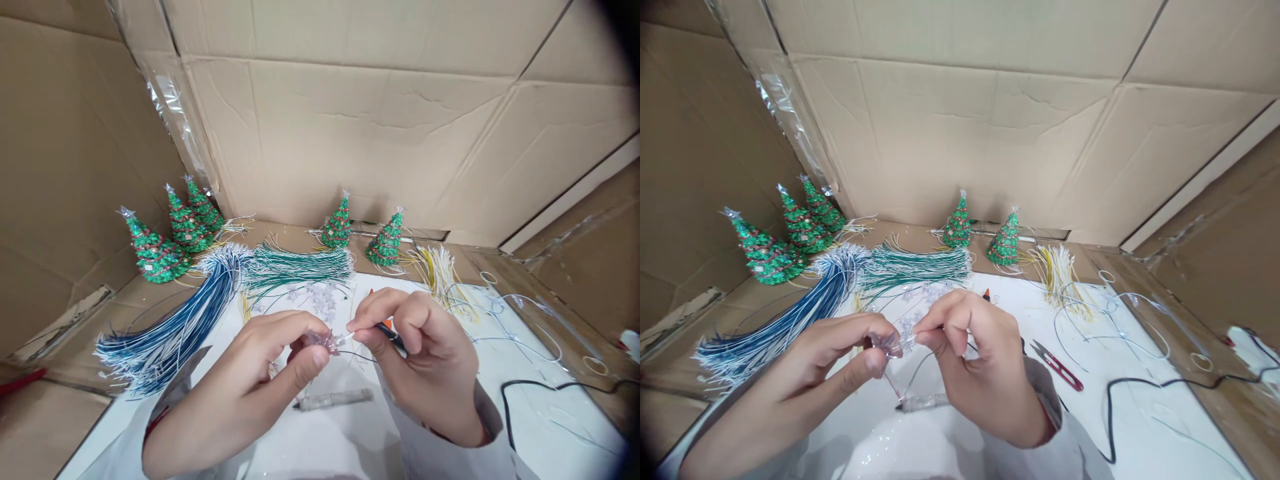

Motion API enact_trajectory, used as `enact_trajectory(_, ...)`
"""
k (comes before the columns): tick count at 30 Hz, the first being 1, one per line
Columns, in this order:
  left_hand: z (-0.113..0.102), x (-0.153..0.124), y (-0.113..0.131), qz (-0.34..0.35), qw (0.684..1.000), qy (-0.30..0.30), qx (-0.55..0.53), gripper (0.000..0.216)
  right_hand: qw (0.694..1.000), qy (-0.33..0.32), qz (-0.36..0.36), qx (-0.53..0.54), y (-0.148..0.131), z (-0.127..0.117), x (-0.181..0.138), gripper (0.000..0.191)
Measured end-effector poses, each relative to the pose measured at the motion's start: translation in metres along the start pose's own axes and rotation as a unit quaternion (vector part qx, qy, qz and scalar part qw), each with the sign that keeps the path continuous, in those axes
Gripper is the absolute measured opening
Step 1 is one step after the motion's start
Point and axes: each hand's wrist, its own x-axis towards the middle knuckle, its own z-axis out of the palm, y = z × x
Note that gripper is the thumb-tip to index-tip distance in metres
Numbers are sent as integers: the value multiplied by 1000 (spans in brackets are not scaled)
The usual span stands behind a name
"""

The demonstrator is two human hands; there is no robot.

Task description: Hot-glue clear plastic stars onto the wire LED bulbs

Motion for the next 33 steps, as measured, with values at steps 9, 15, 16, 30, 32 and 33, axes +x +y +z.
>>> enact_trajectory(9, 3, 1, -1, -10, 1000, 0, -8, 18, 1000, -2, -11, -24, 0, 2, 1, 37)
enact_trajectory(15, 6, 1, -1, -23, 1000, -1, -12, 20, 999, 6, -18, -39, -1, 3, 1, 37)
enact_trajectory(16, 6, 1, -1, -24, 1000, 0, -11, 20, 999, 7, -22, -41, -2, 3, 1, 37)
enact_trajectory(30, 9, -3, -3, -13, 1000, 19, -14, 15, 997, 10, -55, -47, -2, 6, 1, 38)
enact_trajectory(32, 9, -3, -2, -13, 1000, 18, -17, 15, 997, 11, -56, -47, -2, 6, 0, 38)
enact_trajectory(33, 9, -3, -2, -13, 1000, 18, -19, 15, 997, 11, -57, -47, -2, 6, 0, 38)
